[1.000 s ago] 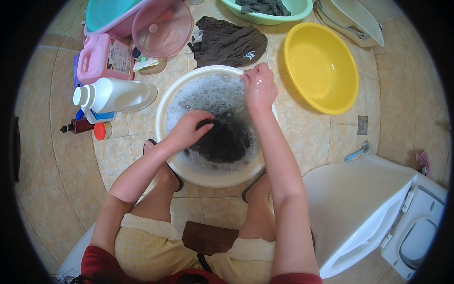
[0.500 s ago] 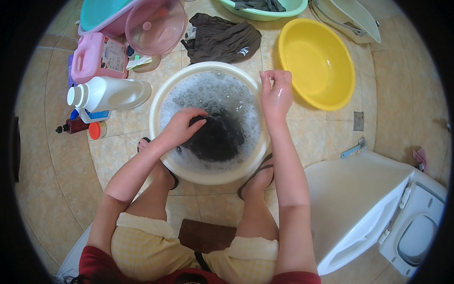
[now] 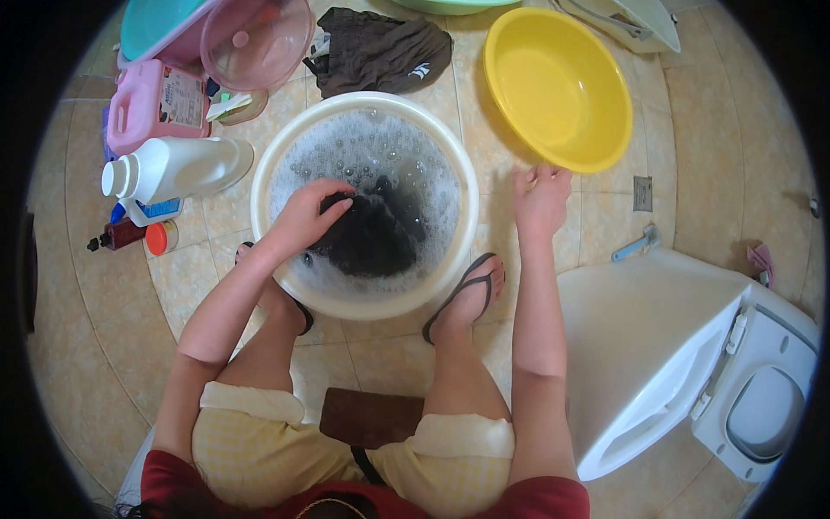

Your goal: The person pours liquid detergent into a white basin filled with water. They then submerge a dark garment into the soapy water and scrub it by hand, repeatedly agitating and wringing the fabric to clean it.

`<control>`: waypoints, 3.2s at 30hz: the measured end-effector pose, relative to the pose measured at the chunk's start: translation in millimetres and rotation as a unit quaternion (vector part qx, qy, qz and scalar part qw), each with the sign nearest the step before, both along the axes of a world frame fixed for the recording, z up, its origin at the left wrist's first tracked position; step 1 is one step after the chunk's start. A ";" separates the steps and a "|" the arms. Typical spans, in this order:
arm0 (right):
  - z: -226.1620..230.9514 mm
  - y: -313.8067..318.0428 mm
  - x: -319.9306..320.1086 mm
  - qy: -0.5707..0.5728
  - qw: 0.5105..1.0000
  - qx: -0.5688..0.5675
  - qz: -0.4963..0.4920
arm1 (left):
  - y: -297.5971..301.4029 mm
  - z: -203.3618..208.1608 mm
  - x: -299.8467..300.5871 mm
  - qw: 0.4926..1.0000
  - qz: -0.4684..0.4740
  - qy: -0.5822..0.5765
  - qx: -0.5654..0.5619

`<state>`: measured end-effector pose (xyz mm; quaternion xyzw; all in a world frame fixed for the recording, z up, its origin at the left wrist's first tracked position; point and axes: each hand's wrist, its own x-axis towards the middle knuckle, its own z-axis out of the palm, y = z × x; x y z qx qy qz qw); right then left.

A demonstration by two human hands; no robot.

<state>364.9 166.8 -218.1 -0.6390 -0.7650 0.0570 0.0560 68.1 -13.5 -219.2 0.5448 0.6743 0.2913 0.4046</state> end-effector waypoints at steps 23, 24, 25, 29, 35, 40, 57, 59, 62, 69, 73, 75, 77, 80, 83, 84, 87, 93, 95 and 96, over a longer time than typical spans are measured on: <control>19.9 -65.9 -112.2 0.399 0.839 -0.341 0.146 | -14.8 -15.8 -12.9 0.982 0.163 0.005 0.090; 20.2 -57.3 -116.3 0.476 0.780 -0.398 0.078 | -11.7 0.3 -15.8 0.975 0.205 -0.082 -0.019; 16.0 -54.6 -119.4 0.458 0.796 -0.379 0.109 | -10.1 -2.3 -17.7 0.966 0.228 -0.126 0.000; -3.1 -71.8 -131.8 0.407 0.810 -0.324 0.272 | 3.0 14.6 -4.3 0.899 0.286 -0.323 0.075; -0.2 -59.8 -124.6 0.387 0.830 -0.353 0.190 | 17.3 38.1 0.2 0.889 0.294 -0.345 0.070; -14.9 -48.5 -127.0 0.364 0.878 -0.240 0.197 | 14.6 -6.7 -3.9 0.918 0.304 -0.249 0.057; -37.3 -103.4 -173.5 0.223 0.949 -0.116 0.190 | 27.5 -88.8 0.4 0.912 0.260 -0.262 -0.179; -18.7 -114.5 -179.4 0.272 0.933 -0.062 0.225 | 35.0 -80.4 -2.2 0.829 0.274 -0.435 -0.221; 2.4 -131.1 -185.1 0.326 0.905 -0.037 0.269 | 43.4 -8.0 18.0 0.835 0.294 -0.403 -0.230; -9.7 -112.6 -202.5 0.353 0.897 -0.017 0.266 | 41.1 7.1 13.8 0.883 0.281 -0.318 -0.199; -22.1 -89.9 -204.8 0.357 0.909 -0.089 0.195 | 42.9 0.7 10.2 0.866 0.306 -0.299 -0.258; -33.8 -69.5 -188.7 0.365 0.909 -0.161 0.121 | 41.0 -15.7 1.5 0.908 0.268 -0.229 -0.228; -44.3 -57.2 -157.4 0.364 0.916 -0.143 0.091 | 40.1 -21.5 -10.3 0.957 0.212 -0.099 -0.173; -55.0 -69.0 -124.6 0.334 0.922 -0.037 0.194 | 25.5 -25.7 -4.1 0.966 0.156 0.174 0.112; -36.2 -96.8 -119.9 0.204 0.937 -0.010 0.284 | 12.4 -25.4 19.0 0.960 0.068 0.245 0.119; -38.4 -99.5 -122.4 0.193 0.937 -0.036 0.288 | 9.9 -23.8 23.3 0.947 0.020 0.295 0.121; -54.4 -104.1 -129.4 0.151 0.936 -0.114 0.296 | 6.2 -40.0 19.8 0.955 -0.017 0.292 0.042; -94.3 -90.9 -141.6 0.077 0.935 -0.189 0.289 | 8.9 -108.8 -11.8 0.995 0.055 0.058 -0.060; -78.8 -95.1 -149.6 0.086 0.941 -0.124 0.302 | 19.8 -86.2 -5.1 0.952 0.205 -0.120 -0.194; -52.6 -99.5 -156.4 0.127 0.934 -0.085 0.323 | 22.3 -77.6 -2.2 0.903 0.277 -0.208 -0.255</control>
